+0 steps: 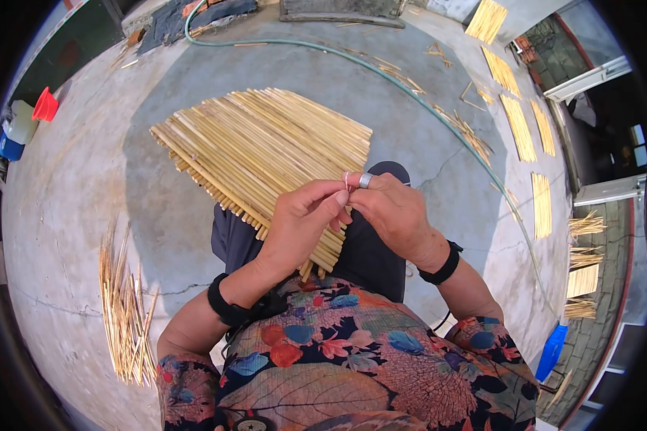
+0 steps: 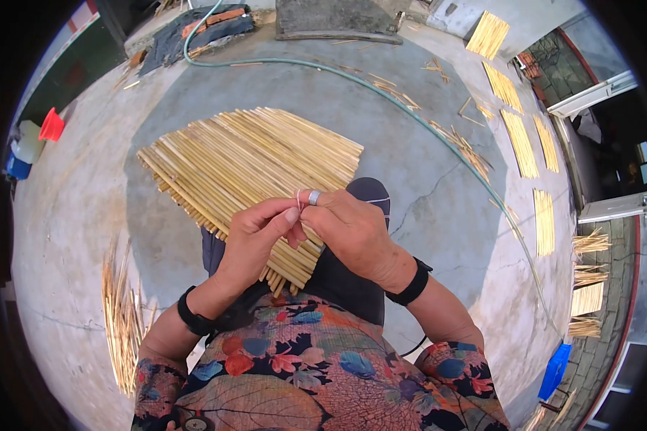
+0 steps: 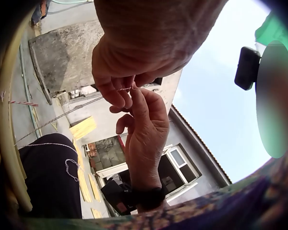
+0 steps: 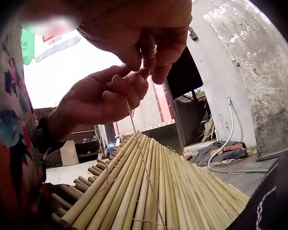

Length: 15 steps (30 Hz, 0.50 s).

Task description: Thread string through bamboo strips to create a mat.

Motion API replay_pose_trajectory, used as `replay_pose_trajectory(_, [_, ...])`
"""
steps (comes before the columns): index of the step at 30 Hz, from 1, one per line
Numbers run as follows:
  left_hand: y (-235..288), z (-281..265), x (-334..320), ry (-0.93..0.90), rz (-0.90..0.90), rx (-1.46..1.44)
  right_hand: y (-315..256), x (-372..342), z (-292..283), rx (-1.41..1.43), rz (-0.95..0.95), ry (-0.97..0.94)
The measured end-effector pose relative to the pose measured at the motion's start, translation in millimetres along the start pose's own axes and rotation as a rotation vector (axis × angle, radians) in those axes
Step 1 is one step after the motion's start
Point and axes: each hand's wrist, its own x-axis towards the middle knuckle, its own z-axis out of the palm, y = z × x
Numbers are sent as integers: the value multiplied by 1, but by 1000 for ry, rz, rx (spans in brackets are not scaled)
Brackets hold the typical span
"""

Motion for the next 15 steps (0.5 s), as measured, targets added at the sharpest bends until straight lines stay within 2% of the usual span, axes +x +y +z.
replay_pose_trajectory(5, [-1,-3,3,-46,-167,-166,-2,1,-3,-141,-151,-44])
replay_pose_trajectory(7, [0,-5,2,-51,-239,-209,-3,0,-4,-130,-139,-51])
replay_pose_trajectory(12, [-3,-6,1,-45,-209,-183,-5,-3,0,-183,-125,25])
replay_pose_trajectory(14, [-7,-8,1,-34,-198,-166,-8,-5,4,-62,35,51])
replay_pose_trajectory(15, [-9,-8,1,-17,-179,-189,-10,-7,3,-61,37,52])
